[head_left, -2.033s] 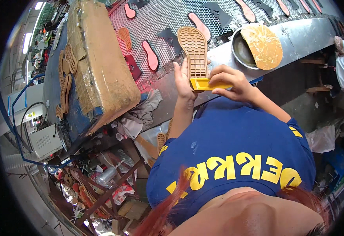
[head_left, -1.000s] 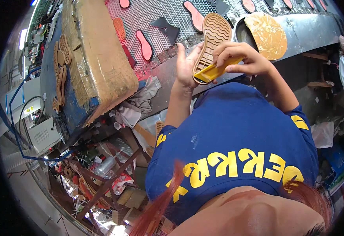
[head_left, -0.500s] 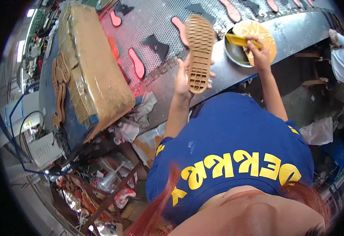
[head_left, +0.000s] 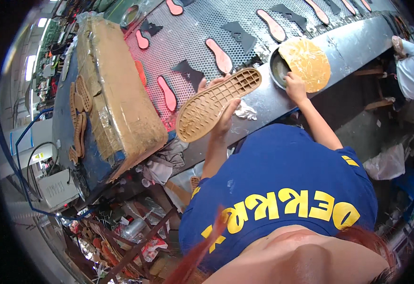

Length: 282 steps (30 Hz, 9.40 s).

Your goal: The person repeatedly picks up brown sandals from a pile, applies a yellow substance to the soles using a yellow spatula, and places them on a conveyor belt. The process is continuous and repetitive throughout the clip.

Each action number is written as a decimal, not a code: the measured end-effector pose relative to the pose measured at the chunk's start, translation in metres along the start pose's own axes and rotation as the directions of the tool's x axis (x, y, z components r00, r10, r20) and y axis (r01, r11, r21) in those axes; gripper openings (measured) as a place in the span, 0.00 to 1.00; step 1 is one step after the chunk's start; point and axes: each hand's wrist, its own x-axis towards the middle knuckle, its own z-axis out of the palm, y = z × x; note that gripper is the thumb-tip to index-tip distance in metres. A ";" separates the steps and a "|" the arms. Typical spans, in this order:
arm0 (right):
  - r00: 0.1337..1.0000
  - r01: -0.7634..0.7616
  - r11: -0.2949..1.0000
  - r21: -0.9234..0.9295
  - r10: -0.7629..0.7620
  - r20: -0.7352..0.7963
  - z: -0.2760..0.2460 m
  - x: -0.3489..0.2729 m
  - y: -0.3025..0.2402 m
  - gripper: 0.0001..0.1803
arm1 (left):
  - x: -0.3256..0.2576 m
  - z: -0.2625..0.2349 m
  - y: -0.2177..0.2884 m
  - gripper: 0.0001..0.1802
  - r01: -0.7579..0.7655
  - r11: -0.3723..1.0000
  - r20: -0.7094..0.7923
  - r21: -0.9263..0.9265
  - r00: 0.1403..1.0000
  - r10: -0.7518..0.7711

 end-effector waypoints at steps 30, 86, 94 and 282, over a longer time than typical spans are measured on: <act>0.964 0.185 0.738 0.648 -0.009 -0.266 -0.140 0.048 -0.180 0.10 | 0.003 0.016 0.031 0.34 0.003 0.957 0.074 0.291 0.997 -0.025; 0.852 0.406 0.469 0.785 -0.505 -0.139 -0.174 0.080 -0.191 0.09 | 0.000 -0.017 -0.049 0.48 0.081 0.971 0.521 0.223 0.832 -0.189; 0.988 -0.011 0.233 0.972 0.150 -0.025 -0.136 0.087 -0.172 0.08 | 0.019 -0.024 -0.023 0.36 0.678 0.543 0.437 -0.496 0.735 -0.518; 0.864 0.251 0.563 0.787 -0.498 0.081 -0.166 0.051 -0.174 0.15 | -0.010 0.004 0.025 0.55 0.604 0.671 0.003 -0.430 0.744 -0.668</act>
